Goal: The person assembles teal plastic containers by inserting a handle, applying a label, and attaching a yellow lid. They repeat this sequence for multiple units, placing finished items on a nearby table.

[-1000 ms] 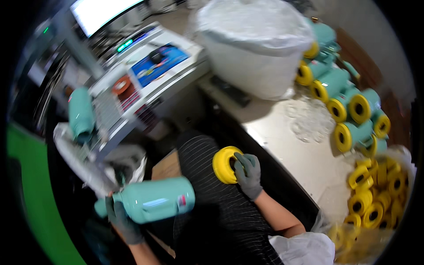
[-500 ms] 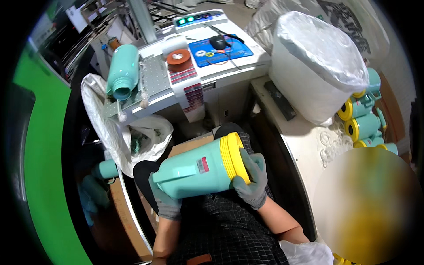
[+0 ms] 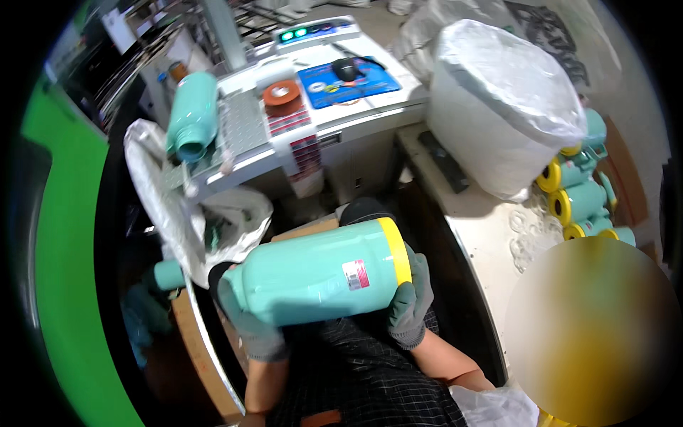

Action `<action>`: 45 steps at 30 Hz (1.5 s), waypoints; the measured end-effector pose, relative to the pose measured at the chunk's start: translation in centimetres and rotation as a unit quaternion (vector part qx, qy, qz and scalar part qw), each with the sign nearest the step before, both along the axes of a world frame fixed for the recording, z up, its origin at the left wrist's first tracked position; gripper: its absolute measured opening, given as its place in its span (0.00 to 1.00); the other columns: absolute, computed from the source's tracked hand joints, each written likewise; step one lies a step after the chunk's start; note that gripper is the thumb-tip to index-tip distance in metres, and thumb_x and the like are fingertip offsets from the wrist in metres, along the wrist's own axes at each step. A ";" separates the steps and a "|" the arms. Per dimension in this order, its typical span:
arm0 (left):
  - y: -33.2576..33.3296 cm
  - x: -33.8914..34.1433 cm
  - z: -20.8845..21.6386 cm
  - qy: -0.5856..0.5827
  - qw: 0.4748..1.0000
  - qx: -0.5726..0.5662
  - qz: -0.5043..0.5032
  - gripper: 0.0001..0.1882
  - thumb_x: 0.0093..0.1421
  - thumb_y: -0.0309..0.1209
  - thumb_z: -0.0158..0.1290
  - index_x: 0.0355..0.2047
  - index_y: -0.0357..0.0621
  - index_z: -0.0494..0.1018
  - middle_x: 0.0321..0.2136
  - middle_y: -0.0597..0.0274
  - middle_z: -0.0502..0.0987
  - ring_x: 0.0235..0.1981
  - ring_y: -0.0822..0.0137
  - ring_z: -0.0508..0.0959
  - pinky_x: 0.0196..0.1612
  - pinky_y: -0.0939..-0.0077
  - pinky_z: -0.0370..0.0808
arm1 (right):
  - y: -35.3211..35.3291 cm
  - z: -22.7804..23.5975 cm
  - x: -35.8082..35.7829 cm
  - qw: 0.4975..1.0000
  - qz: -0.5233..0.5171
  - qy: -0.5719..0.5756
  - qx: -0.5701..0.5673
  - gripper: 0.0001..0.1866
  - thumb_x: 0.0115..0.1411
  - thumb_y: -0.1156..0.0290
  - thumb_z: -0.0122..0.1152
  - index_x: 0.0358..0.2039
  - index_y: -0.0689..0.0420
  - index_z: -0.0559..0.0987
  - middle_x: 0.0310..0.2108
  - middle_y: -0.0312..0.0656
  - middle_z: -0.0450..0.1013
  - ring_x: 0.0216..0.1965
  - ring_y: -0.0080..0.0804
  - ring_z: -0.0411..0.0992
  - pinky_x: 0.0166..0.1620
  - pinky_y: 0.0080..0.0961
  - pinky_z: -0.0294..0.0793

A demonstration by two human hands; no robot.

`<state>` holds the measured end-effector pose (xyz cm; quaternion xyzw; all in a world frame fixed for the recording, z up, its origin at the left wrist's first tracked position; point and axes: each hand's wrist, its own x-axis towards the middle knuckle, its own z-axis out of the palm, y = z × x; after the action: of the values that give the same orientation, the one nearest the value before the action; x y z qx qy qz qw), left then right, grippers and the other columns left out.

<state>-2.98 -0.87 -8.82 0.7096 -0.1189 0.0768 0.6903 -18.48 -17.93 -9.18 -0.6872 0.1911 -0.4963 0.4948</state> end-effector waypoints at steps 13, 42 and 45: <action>-5.7 -3.7 1.4 0.034 0.903 -0.098 -0.417 0.35 0.67 0.39 0.56 0.68 0.31 0.62 0.60 0.49 0.71 0.59 0.57 0.73 0.66 0.57 0.70 | -12.0 2.9 -15.4 0.950 -0.275 0.133 -0.060 0.24 0.56 0.72 0.68 0.54 0.62 0.81 0.48 0.48 0.83 0.50 0.37 0.81 0.53 0.33 0.80; 33.5 24.9 -29.6 0.224 0.895 0.223 0.316 0.43 0.57 0.50 0.65 0.64 0.32 0.66 0.57 0.38 0.74 0.56 0.46 0.76 0.59 0.56 0.73 | 7.4 -5.7 11.4 0.779 0.451 0.333 0.282 0.18 0.71 0.73 0.57 0.57 0.69 0.79 0.50 0.45 0.80 0.45 0.28 0.77 0.51 0.27 0.77; 32.9 34.9 -31.7 0.339 0.822 0.157 0.429 0.67 0.44 0.63 0.69 0.71 0.29 0.54 0.69 0.34 0.62 0.70 0.43 0.65 0.70 0.55 0.66 | 6.9 -8.1 11.4 0.784 0.376 0.375 0.321 0.17 0.72 0.71 0.56 0.56 0.67 0.80 0.46 0.40 0.81 0.42 0.25 0.77 0.48 0.24 0.77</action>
<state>31.89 32.08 -40.53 0.7691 0.4287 0.1003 0.4632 -7.09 -11.08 -17.24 -0.6379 0.2367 0.1155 0.7237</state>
